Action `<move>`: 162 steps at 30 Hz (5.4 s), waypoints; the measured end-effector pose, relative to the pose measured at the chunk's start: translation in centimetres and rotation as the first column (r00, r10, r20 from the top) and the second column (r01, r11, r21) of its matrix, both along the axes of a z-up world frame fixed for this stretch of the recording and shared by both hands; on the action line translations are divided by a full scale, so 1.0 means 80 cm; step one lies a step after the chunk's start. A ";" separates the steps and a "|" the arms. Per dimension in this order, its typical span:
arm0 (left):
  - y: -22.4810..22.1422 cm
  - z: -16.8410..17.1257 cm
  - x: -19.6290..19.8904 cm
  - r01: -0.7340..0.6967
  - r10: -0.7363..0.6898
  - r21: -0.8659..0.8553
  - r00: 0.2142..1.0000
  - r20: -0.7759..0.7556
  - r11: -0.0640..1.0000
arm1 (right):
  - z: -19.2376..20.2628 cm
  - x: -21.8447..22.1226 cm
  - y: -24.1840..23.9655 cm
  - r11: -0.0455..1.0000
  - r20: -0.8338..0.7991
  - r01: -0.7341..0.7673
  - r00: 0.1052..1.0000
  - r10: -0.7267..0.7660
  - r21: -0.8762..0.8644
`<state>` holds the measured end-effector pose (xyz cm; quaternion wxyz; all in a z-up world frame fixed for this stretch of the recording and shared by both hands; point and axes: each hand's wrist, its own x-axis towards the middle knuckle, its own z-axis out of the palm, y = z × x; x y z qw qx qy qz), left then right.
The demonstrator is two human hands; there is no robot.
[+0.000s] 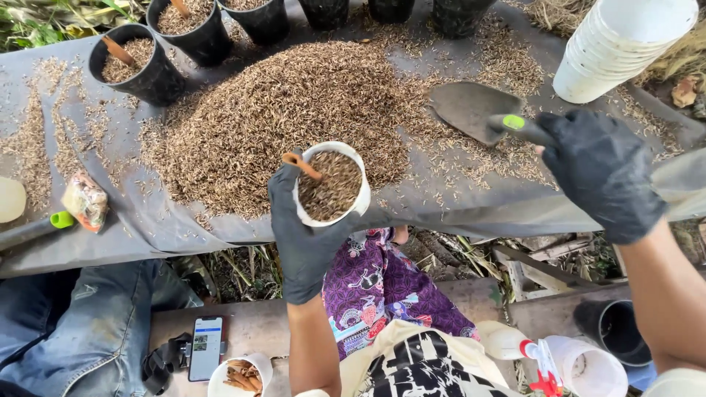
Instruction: Filling small cups with a seed and soil mixture and marking them with wooden sticks on a processing table.
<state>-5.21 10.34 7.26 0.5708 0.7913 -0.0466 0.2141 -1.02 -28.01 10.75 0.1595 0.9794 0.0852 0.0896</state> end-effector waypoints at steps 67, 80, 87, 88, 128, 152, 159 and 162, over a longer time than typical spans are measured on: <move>-0.183 -0.088 0.122 -0.156 0.112 0.480 0.986 0.120 0.863 | 0.017 -0.030 -0.084 0.936 0.303 -0.345 0.902 0.308 0.073; -0.173 -0.074 0.114 -0.106 -0.006 0.514 0.977 0.211 0.851 | 0.007 -0.013 -0.105 0.936 0.288 -0.324 0.917 0.276 0.135; -0.177 -0.078 0.115 -0.110 0.034 0.356 0.977 0.211 0.928 | -0.005 -0.011 -0.110 0.965 0.350 -0.233 0.900 0.260 -0.119; -0.178 -0.089 0.122 -0.108 0.034 0.355 0.977 0.209 0.929 | 0.000 -0.011 -0.108 0.965 0.348 -0.232 0.901 0.260 -0.120; -0.154 -0.082 0.133 0.003 -0.110 0.500 0.977 0.185 0.866 | -0.039 -0.002 -0.023 0.803 0.302 -0.432 0.895 0.327 0.410; -0.160 -0.076 0.124 -0.006 -0.112 0.476 0.969 0.219 0.880 | -0.052 -0.024 -0.036 0.885 0.309 -0.332 0.922 0.232 0.326; -0.160 -0.102 0.132 -0.077 -0.095 0.531 0.953 0.288 0.844 | -0.043 -0.037 -0.024 0.860 0.222 -0.207 0.969 0.112 0.467; -0.155 -0.101 0.133 -0.065 -0.082 0.476 0.956 0.282 0.877 | -0.046 -0.043 -0.030 0.879 0.265 -0.207 0.959 0.097 0.430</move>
